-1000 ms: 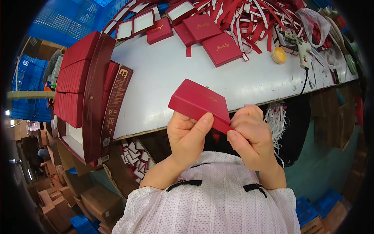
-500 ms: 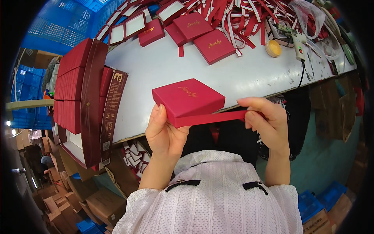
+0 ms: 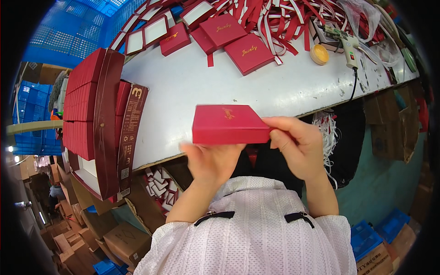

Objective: The person ties red ribbons around small red boxes labeled 'Jewelry' at a workbench. They pick up a box, wrap a ribbon around it, tie a knot, and place the finished box into a stack. The process is repeated continuously with multiple boxes and ribbons.

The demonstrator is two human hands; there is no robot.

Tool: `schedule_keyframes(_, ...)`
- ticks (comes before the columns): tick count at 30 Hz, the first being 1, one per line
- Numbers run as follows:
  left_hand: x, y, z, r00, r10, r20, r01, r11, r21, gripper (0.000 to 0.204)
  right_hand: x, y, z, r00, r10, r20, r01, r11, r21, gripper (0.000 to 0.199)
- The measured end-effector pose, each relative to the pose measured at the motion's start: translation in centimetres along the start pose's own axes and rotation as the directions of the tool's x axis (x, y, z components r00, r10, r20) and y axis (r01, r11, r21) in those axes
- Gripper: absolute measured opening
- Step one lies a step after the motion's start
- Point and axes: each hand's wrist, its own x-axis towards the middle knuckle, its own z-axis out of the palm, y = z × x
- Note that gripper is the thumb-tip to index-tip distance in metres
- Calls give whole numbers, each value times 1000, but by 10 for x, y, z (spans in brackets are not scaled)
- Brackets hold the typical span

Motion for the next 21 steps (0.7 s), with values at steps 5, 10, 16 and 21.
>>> schedule_keyframes(5, 11, -7, -5, 986, 155, -69, -123, 935, 334, 32, -2, -3, 0, 997, -78, 18, 80, 976, -204, 18)
schedule_keyframes(10, 12, 15, -2, 993, -95, -65, 90, 993, -77, 39, 2, 2, -20, 993, -52, -102, 39, 991, -125, 18)
schedule_keyframes(16, 7, 16, 8, 979, -197, -58, 175, 949, -261, 42, 5, 2, -12, 993, -53, -110, 39, 991, -124, 17)
schedule_keyframes(21, 7, 15, 4, 979, -202, -9, 186, 915, -357, 44, 4, -1, -9, 993, -30, -115, 25, 999, -45, 17)
